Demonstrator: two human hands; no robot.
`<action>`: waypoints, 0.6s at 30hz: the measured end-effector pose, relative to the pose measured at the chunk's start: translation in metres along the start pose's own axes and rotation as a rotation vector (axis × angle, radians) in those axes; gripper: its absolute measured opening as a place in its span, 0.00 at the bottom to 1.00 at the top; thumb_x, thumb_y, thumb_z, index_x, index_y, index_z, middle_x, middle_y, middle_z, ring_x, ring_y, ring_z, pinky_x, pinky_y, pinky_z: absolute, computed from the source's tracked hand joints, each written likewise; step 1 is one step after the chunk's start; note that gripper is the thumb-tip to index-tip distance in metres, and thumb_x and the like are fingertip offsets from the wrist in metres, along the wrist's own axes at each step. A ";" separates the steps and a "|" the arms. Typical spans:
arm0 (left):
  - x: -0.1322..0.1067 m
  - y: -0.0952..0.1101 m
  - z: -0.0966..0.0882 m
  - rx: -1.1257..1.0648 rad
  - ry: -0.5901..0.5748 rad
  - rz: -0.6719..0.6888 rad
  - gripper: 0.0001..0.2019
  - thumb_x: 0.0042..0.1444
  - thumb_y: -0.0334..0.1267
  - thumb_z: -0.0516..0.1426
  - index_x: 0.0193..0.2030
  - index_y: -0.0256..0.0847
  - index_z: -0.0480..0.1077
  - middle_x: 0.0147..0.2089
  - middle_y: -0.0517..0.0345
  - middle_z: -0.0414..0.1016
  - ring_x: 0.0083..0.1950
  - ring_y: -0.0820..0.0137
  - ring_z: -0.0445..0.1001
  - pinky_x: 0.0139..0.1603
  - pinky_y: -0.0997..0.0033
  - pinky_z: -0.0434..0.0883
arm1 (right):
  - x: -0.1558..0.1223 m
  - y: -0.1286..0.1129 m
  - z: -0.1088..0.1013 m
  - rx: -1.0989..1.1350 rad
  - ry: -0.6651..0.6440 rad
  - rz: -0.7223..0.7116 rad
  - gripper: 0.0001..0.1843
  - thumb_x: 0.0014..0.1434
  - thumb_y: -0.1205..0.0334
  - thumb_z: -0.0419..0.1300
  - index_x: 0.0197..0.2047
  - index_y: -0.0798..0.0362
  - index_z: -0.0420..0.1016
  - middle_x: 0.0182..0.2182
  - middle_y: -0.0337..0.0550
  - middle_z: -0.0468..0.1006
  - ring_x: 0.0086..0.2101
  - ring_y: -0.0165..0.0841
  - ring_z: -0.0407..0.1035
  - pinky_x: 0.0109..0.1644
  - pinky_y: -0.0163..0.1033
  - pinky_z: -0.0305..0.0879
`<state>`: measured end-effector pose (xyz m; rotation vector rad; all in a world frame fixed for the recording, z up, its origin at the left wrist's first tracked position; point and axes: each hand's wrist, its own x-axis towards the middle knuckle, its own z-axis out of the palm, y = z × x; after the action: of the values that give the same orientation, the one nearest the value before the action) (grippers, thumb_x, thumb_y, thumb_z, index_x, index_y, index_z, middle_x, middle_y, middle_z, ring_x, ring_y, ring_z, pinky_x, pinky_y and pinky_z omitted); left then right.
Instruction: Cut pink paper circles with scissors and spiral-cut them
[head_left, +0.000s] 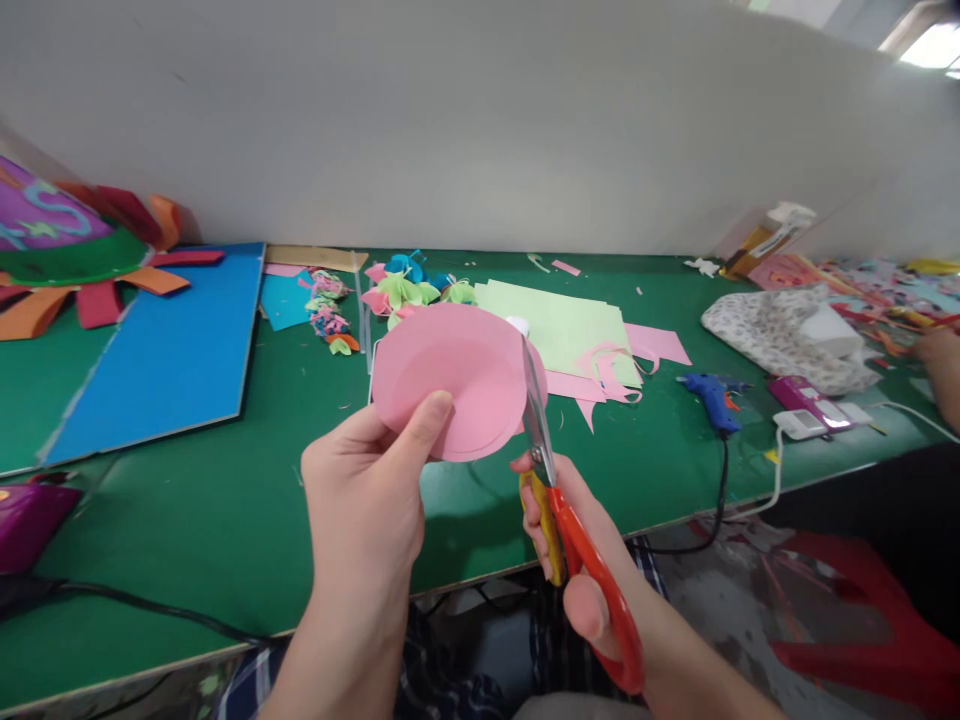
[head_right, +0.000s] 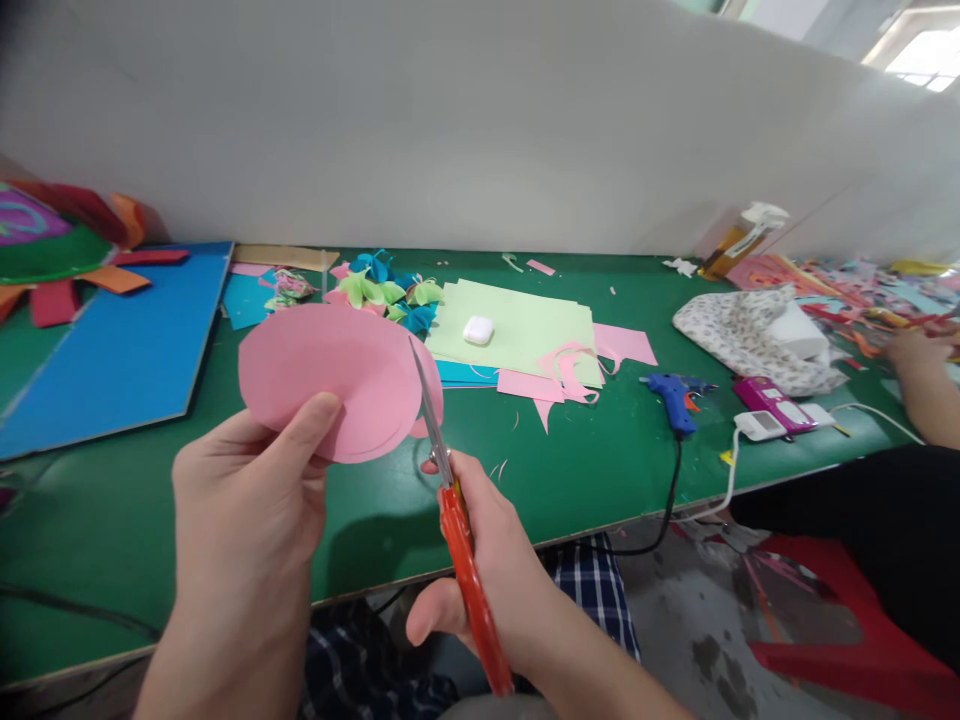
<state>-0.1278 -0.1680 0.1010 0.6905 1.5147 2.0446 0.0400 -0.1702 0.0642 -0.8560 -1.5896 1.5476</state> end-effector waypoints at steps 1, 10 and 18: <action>0.000 0.000 0.000 -0.001 0.001 0.000 0.10 0.44 0.44 0.72 0.28 0.43 0.81 0.24 0.61 0.78 0.27 0.71 0.74 0.25 0.73 0.74 | 0.000 -0.001 0.000 -0.001 0.005 -0.001 0.57 0.30 0.15 0.62 0.57 0.43 0.70 0.44 0.47 0.73 0.46 0.48 0.70 0.43 0.48 0.74; 0.002 0.001 -0.002 -0.009 -0.013 -0.023 0.09 0.45 0.42 0.73 0.29 0.42 0.81 0.25 0.61 0.78 0.26 0.71 0.73 0.26 0.73 0.73 | 0.000 -0.016 -0.002 0.017 0.010 0.043 0.52 0.35 0.17 0.63 0.55 0.45 0.72 0.42 0.47 0.73 0.43 0.45 0.72 0.35 0.43 0.76; 0.003 -0.001 -0.005 -0.007 -0.026 -0.031 0.09 0.44 0.42 0.73 0.26 0.42 0.81 0.22 0.62 0.76 0.25 0.73 0.71 0.24 0.75 0.70 | -0.001 -0.017 -0.005 0.004 0.012 0.053 0.49 0.39 0.19 0.63 0.55 0.45 0.73 0.38 0.46 0.73 0.41 0.43 0.72 0.35 0.42 0.76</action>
<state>-0.1337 -0.1696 0.0993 0.6846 1.4936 2.0097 0.0454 -0.1692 0.0813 -0.9097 -1.5666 1.5789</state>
